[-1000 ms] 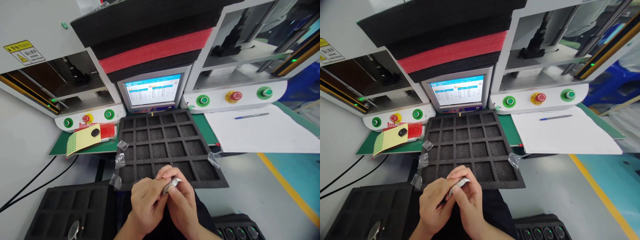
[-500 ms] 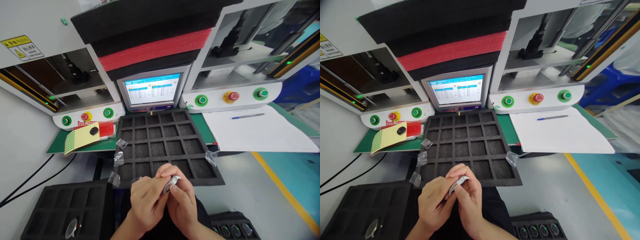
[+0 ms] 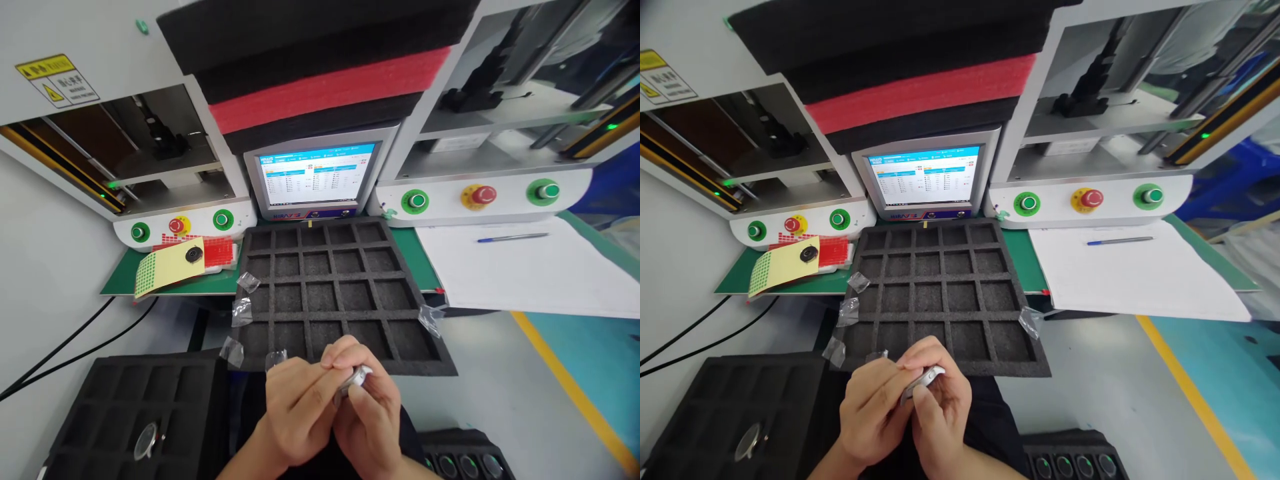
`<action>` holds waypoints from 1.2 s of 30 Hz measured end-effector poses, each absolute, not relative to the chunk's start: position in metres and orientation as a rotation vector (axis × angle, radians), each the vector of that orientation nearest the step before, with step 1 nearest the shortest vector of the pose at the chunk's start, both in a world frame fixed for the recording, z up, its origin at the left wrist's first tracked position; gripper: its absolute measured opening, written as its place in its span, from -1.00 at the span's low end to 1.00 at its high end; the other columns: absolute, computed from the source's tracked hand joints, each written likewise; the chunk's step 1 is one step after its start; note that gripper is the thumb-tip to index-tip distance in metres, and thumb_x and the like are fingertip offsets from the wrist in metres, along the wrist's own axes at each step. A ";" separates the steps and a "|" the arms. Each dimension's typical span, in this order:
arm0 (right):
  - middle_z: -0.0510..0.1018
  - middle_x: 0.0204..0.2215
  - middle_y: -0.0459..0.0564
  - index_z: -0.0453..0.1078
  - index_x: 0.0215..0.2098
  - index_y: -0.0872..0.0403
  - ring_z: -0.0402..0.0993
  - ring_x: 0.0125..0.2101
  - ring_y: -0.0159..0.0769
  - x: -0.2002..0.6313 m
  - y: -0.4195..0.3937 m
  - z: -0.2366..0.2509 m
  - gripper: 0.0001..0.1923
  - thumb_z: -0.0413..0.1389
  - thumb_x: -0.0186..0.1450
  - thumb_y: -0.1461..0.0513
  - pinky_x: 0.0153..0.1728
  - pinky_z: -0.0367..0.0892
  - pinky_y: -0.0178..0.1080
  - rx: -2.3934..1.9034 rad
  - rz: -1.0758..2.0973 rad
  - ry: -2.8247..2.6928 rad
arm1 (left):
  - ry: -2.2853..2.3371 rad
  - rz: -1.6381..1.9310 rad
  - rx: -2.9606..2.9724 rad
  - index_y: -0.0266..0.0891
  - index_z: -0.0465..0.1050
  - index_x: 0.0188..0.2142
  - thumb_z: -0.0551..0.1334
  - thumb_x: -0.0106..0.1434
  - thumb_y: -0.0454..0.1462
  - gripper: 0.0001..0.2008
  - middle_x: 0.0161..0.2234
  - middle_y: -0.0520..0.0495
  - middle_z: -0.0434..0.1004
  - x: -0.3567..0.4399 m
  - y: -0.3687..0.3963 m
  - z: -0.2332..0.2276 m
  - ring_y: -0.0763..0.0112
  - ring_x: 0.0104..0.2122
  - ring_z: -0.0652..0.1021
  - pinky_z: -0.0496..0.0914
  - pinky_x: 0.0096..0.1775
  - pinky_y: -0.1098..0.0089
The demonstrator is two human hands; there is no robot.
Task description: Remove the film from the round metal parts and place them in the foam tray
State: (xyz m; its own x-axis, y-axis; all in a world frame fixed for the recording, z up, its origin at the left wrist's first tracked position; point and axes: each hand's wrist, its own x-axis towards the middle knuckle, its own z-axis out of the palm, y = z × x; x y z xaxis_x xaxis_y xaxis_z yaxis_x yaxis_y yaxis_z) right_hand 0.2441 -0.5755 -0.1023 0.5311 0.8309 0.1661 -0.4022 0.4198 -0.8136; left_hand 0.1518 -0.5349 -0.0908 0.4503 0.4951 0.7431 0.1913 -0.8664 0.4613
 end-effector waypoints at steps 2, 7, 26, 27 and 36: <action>0.52 -0.41 0.01 0.59 -0.27 -0.01 0.49 -0.41 -0.28 0.244 -0.576 -0.104 -0.79 0.26 0.35 0.04 -0.40 0.47 -0.29 -0.787 0.879 -0.650 | 0.658 1.376 2.365 -0.33 0.48 -0.06 0.13 0.48 -0.31 -0.82 -0.41 -0.09 0.67 0.151 -0.535 -0.087 0.44 -0.51 0.63 0.46 -0.46 0.49; 0.57 -0.25 0.05 0.58 -0.03 -0.09 0.55 -0.42 -0.28 0.244 -0.579 -0.105 -0.78 0.25 0.38 0.08 -0.38 0.57 -0.24 -0.756 1.025 -0.648 | 0.753 1.389 2.235 -0.27 0.49 -0.05 0.19 0.45 -0.28 -0.84 -0.45 -0.03 0.65 0.150 -0.536 -0.085 0.46 -0.51 0.63 0.51 -0.37 0.54; 0.49 -0.39 -0.02 0.50 -0.29 0.00 0.45 -0.38 -0.30 0.247 -0.575 -0.103 -0.73 0.21 0.36 -0.02 -0.36 0.42 -0.31 -0.745 0.882 -0.628 | 0.599 1.381 2.410 -0.29 0.54 -0.09 0.15 0.46 -0.35 -0.83 -0.40 -0.05 0.70 0.154 -0.530 -0.084 0.48 -0.52 0.64 0.50 -0.45 0.53; 0.48 -0.40 -0.02 0.50 -0.30 0.00 0.44 -0.38 -0.29 0.247 -0.576 -0.103 -0.72 0.21 0.36 -0.02 -0.35 0.41 -0.30 -0.749 0.881 -0.636 | 0.582 1.386 2.413 -0.30 0.54 -0.09 0.15 0.47 -0.35 -0.83 -0.39 -0.06 0.70 0.154 -0.531 -0.084 0.49 -0.52 0.63 0.50 -0.44 0.52; 0.47 -0.42 -0.02 0.50 -0.32 0.02 0.42 -0.40 -0.31 0.244 -0.573 -0.108 -0.72 0.20 0.38 0.00 -0.38 0.36 -0.31 -0.718 0.878 -0.669 | 0.544 1.411 2.466 -0.41 0.52 -0.11 0.15 0.46 -0.41 -0.84 -0.35 -0.15 0.70 0.149 -0.531 -0.084 0.52 -0.53 0.61 0.46 -0.46 0.52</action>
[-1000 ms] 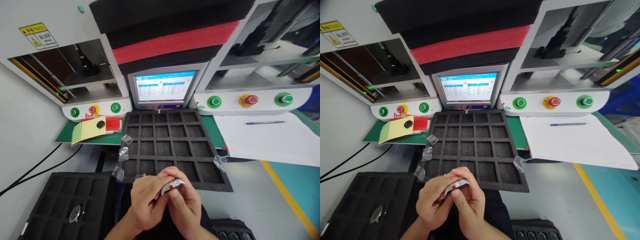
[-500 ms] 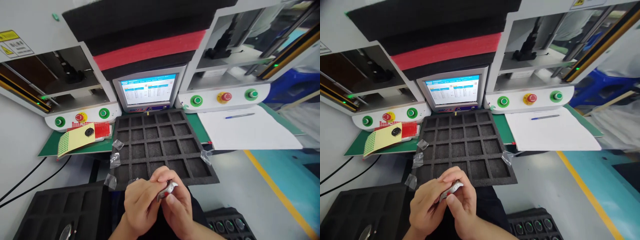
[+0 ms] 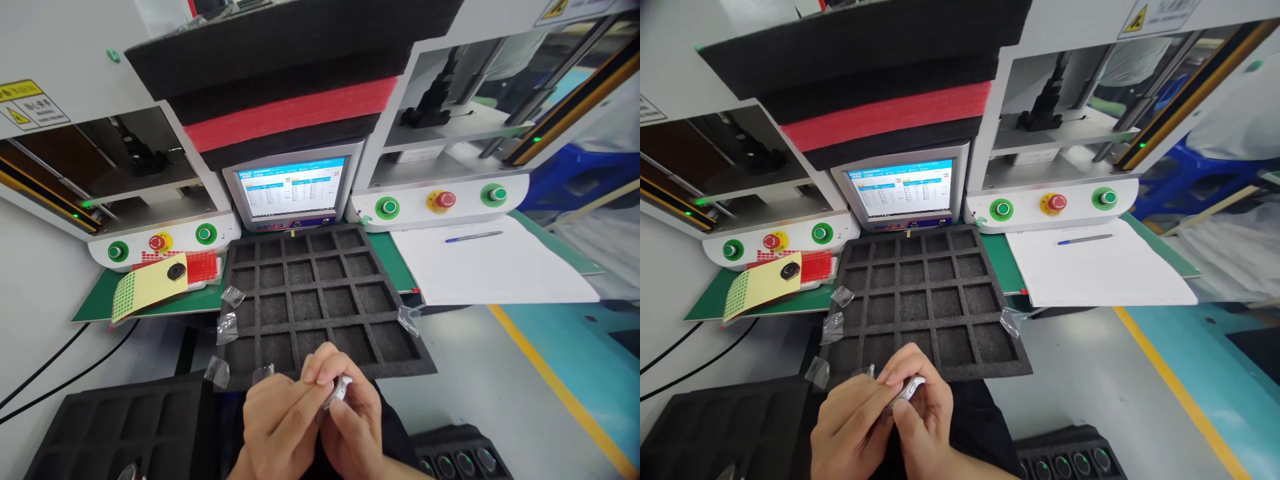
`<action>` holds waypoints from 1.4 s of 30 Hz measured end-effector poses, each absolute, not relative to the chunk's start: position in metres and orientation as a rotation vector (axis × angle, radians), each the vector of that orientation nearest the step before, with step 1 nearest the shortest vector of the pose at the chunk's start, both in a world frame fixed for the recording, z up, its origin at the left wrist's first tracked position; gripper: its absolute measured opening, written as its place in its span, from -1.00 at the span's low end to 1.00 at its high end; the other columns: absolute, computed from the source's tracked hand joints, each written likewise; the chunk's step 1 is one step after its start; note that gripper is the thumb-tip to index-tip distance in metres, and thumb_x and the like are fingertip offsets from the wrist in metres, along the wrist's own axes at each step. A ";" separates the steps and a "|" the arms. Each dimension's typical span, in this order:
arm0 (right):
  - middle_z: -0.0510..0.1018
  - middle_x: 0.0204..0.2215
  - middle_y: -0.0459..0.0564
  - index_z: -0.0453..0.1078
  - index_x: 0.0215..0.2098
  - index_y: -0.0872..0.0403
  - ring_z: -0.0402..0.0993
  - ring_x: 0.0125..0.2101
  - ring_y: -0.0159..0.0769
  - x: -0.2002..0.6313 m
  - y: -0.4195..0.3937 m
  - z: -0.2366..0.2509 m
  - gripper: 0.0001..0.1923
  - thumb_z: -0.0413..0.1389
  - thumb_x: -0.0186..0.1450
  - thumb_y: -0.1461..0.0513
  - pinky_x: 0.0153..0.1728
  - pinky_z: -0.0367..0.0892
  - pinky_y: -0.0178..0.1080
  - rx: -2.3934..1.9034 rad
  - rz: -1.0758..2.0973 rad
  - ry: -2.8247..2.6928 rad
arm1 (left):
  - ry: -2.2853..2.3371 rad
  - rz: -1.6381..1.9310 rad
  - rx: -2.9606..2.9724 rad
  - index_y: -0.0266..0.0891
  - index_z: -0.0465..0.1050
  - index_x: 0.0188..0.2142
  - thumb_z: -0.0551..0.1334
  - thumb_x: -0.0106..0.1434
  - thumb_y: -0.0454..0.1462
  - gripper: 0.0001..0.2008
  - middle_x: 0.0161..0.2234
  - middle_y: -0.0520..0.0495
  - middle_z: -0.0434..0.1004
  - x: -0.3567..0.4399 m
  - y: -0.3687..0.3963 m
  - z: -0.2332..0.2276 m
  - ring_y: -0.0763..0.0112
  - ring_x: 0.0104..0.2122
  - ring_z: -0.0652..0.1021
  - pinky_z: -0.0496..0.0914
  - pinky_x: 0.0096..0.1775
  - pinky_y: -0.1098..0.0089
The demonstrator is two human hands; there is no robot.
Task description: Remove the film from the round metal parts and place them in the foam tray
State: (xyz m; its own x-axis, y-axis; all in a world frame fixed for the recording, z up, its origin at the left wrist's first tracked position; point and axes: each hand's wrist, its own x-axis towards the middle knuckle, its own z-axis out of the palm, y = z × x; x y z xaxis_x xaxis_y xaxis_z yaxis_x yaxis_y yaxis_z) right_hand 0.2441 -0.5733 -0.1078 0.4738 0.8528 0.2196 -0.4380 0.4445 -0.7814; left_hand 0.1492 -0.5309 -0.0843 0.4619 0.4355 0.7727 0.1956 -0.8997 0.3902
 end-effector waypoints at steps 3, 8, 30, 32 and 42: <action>0.48 -0.43 -0.01 0.51 -0.33 0.02 0.44 -0.39 -0.30 0.245 -0.572 -0.110 -0.74 0.22 0.36 0.01 -0.37 0.40 -0.32 -0.716 0.874 -0.651 | 0.568 1.406 2.477 -0.39 0.52 -0.13 0.15 0.46 -0.40 -0.84 -0.36 -0.12 0.70 0.150 -0.530 -0.083 0.51 -0.52 0.62 0.46 -0.45 0.54; 0.50 -0.25 -0.01 0.56 -0.12 -0.09 0.48 -0.45 -0.38 0.250 -0.571 -0.109 -0.83 0.23 0.38 0.06 -0.46 0.47 -0.34 -0.563 1.120 -0.659 | 0.766 1.420 2.378 -0.31 0.51 -0.14 0.19 0.44 -0.35 -0.88 -0.48 0.02 0.64 0.154 -0.533 -0.078 0.53 -0.54 0.62 0.50 -0.40 0.59; 0.67 -0.27 0.09 0.66 -0.17 -0.08 0.65 -0.41 -0.23 0.257 -0.577 -0.115 -0.81 0.35 0.28 0.06 -0.35 0.60 -0.29 -0.901 1.128 -0.602 | 0.951 1.128 1.935 -0.26 0.60 -0.13 0.28 0.34 -0.33 -0.85 -0.40 -0.03 0.66 0.145 -0.543 -0.089 0.51 -0.50 0.58 0.47 -0.36 0.57; 0.69 -0.26 0.10 0.67 -0.17 -0.09 0.67 -0.35 -0.22 0.258 -0.577 -0.121 -0.77 0.39 0.23 0.04 -0.30 0.59 -0.34 -0.976 1.125 -0.565 | 0.982 1.067 1.871 -0.24 0.58 -0.06 0.30 0.30 -0.38 -0.78 -0.28 -0.04 0.71 0.141 -0.543 -0.089 0.51 -0.43 0.62 0.49 -0.31 0.59; 0.68 -0.28 0.10 0.63 -0.27 0.03 0.65 -0.41 -0.19 0.270 -0.586 -0.129 -0.69 0.41 0.16 0.00 -0.41 0.59 -0.28 -1.142 1.079 -0.510 | 0.995 0.954 2.029 -0.30 0.43 0.09 0.23 0.32 -0.33 -0.66 0.01 -0.20 0.64 0.128 -0.546 -0.083 0.50 -0.39 0.64 0.56 -0.21 0.49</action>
State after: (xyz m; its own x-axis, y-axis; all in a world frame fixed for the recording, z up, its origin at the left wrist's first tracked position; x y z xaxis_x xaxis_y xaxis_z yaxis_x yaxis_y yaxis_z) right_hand 0.2702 -0.5858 -0.1287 0.4360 0.8816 -0.1807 -0.4205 0.0221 -0.9070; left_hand 0.1279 -0.5460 -0.0832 0.4404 0.8418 0.3122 0.3474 -0.4804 0.8053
